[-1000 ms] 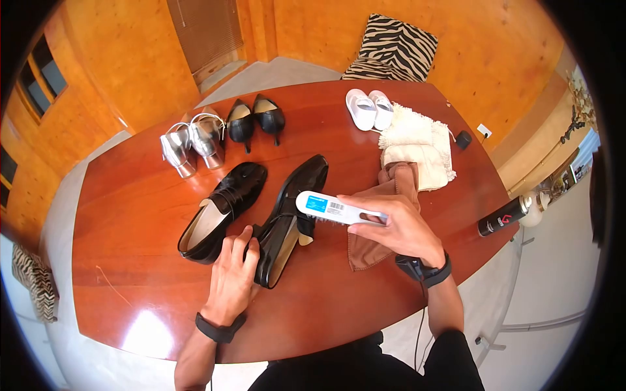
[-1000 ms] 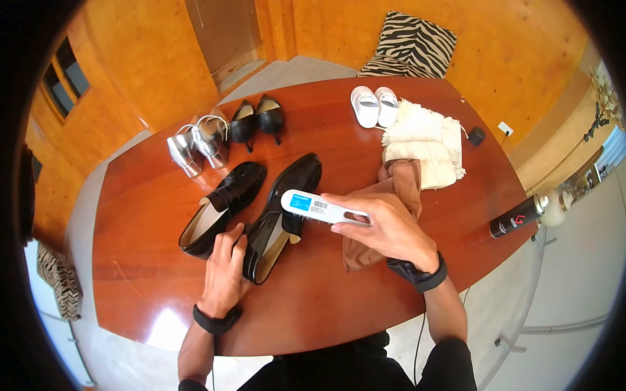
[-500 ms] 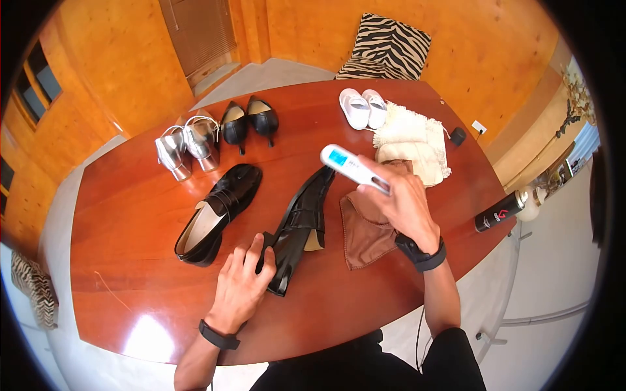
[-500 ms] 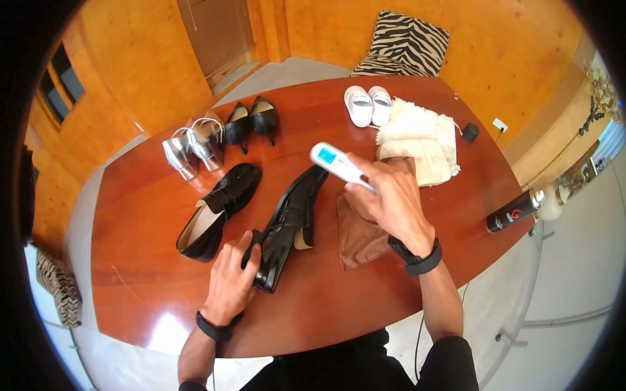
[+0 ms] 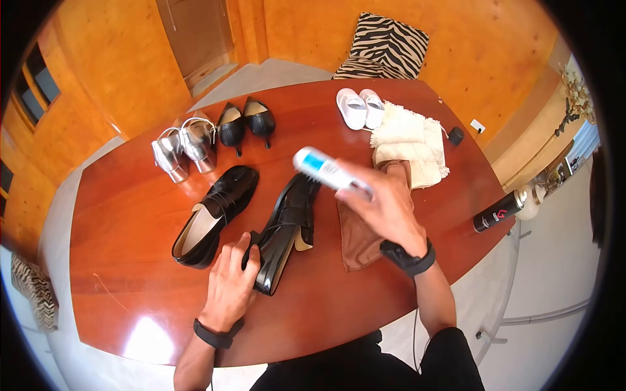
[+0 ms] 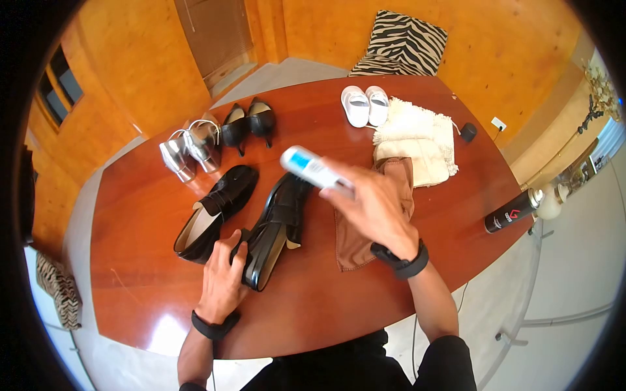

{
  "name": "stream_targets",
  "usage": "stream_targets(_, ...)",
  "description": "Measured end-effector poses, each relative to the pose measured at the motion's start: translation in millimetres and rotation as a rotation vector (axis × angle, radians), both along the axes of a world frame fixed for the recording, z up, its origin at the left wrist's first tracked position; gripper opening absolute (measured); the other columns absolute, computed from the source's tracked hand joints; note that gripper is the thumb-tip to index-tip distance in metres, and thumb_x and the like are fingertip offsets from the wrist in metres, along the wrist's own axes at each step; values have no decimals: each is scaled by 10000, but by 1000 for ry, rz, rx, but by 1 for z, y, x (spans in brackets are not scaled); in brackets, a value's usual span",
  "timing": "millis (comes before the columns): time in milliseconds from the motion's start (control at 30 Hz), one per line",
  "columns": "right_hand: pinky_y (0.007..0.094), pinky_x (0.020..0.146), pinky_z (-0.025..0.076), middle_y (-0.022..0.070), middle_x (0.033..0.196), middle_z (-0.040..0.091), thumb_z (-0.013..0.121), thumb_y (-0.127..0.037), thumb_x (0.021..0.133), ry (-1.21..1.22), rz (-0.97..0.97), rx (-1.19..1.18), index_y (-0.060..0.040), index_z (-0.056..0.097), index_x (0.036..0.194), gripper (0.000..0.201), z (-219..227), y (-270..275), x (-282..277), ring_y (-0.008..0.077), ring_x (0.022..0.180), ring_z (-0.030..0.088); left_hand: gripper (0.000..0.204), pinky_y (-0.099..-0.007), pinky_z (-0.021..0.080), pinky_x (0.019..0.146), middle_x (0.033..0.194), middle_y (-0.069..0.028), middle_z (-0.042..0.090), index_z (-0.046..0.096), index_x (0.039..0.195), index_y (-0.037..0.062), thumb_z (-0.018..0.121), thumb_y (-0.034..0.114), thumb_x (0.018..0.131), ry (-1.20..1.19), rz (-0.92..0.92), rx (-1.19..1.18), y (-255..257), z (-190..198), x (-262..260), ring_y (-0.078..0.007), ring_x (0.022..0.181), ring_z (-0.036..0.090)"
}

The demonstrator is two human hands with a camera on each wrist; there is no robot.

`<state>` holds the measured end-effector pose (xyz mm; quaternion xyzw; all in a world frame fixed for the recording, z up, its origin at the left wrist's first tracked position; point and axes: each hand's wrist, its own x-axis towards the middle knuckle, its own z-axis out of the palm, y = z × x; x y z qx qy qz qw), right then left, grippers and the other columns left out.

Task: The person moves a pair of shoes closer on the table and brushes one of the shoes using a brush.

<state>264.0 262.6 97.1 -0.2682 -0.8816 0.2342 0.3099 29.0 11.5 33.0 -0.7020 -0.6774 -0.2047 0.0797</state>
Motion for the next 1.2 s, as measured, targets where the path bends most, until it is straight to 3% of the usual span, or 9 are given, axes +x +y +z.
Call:
stream_targets(100, 433, 877, 626, 250, 1309, 788, 831, -200, 1012, 154, 357, -436, -77, 673, 1539, 564, -42, -1, -15, 351, 1026, 820, 788, -507, 619, 965, 1529, -260, 568, 596, 1374, -12, 841, -49, 625, -1, 7, 0, 1, 1, -1, -437, 1222, 643)
stream_targets(167, 431, 836, 614, 256, 1216, 802, 806, -205, 1026, 170, 139, -114, -85, 680, 1535, 538, -43, 14, -17, 361, 925, 810, 797, -507, 618, 966, 1530, -260, 568, 595, 1373, -16, 848, -48, 617, 0, 15, 1, 1, 1, -2, -436, 1221, 643)
stream_targets(267, 427, 822, 621, 256, 1198, 807, 822, -227, 1006, -296, -305, 146, -68, 709, 1496, 527, -18, 33, -4, 357, 887, 807, 811, -513, 616, 965, 1527, -261, 568, 592, 1377, -14, 860, -44, 612, 11, 4, 17, 2, 3, -3, -438, 1216, 644)
stream_targets(433, 430, 844, 620, 263, 1212, 801, 833, -273, 1016, 110, 174, -222, -105, 714, 1504, 529, -35, 4, -16, 401, 923, 803, 814, -519, 614, 964, 1522, -264, 569, 587, 1374, -16, 867, -41, 610, 10, 4, 1, 1, 3, -1, -440, 1209, 645)
stream_targets(500, 433, 825, 617, 259, 1186, 805, 827, -262, 1018, 139, 183, -202, -130, 721, 1503, 515, -44, 8, -19, 390, 914, 806, 813, -520, 614, 963, 1523, -264, 569, 586, 1373, -17, 868, -41, 610, 4, 4, 5, 2, 3, -2, -441, 1210, 644)
stream_targets(600, 425, 773, 610, 234, 1107, 818, 816, -234, 1014, -226, -252, 99, -113, 723, 1500, 510, -14, 24, -8, 351, 867, 801, 812, -521, 615, 958, 1523, -265, 568, 586, 1372, -16, 866, -44, 610, 0, 4, 10, -1, 1, -2, -441, 1210, 644)
stream_targets(867, 421, 791, 604, 240, 1188, 801, 832, -209, 1004, 185, 254, -212, -145, 685, 1550, 568, -36, -13, -26, 353, 895, 789, 822, -520, 618, 947, 1523, -261, 569, 580, 1373, -16, 848, -69, 598, 4, 15, -4, 1, 3, -1, -440, 1212, 644)
stream_targets(1100, 390, 797, 615, 204, 1130, 828, 808, -148, 1019, -93, -192, 54, -76, 703, 1510, 507, -17, 13, -5, 290, 865, 818, 828, -505, 625, 944, 1521, -257, 570, 583, 1375, -34, 833, -84, 587, -3, 17, 12, 1, 3, -3, -438, 1212, 643)
stream_targets(1200, 432, 757, 604, 241, 1089, 806, 782, -190, 1034, 94, -86, -44, -90, 677, 1533, 519, -21, 9, -10, 372, 850, 790, 811, -503, 631, 937, 1511, -253, 579, 585, 1374, -51, 818, -96, 598, -27, 38, 20, 2, -1, -6, -442, 1213, 646)
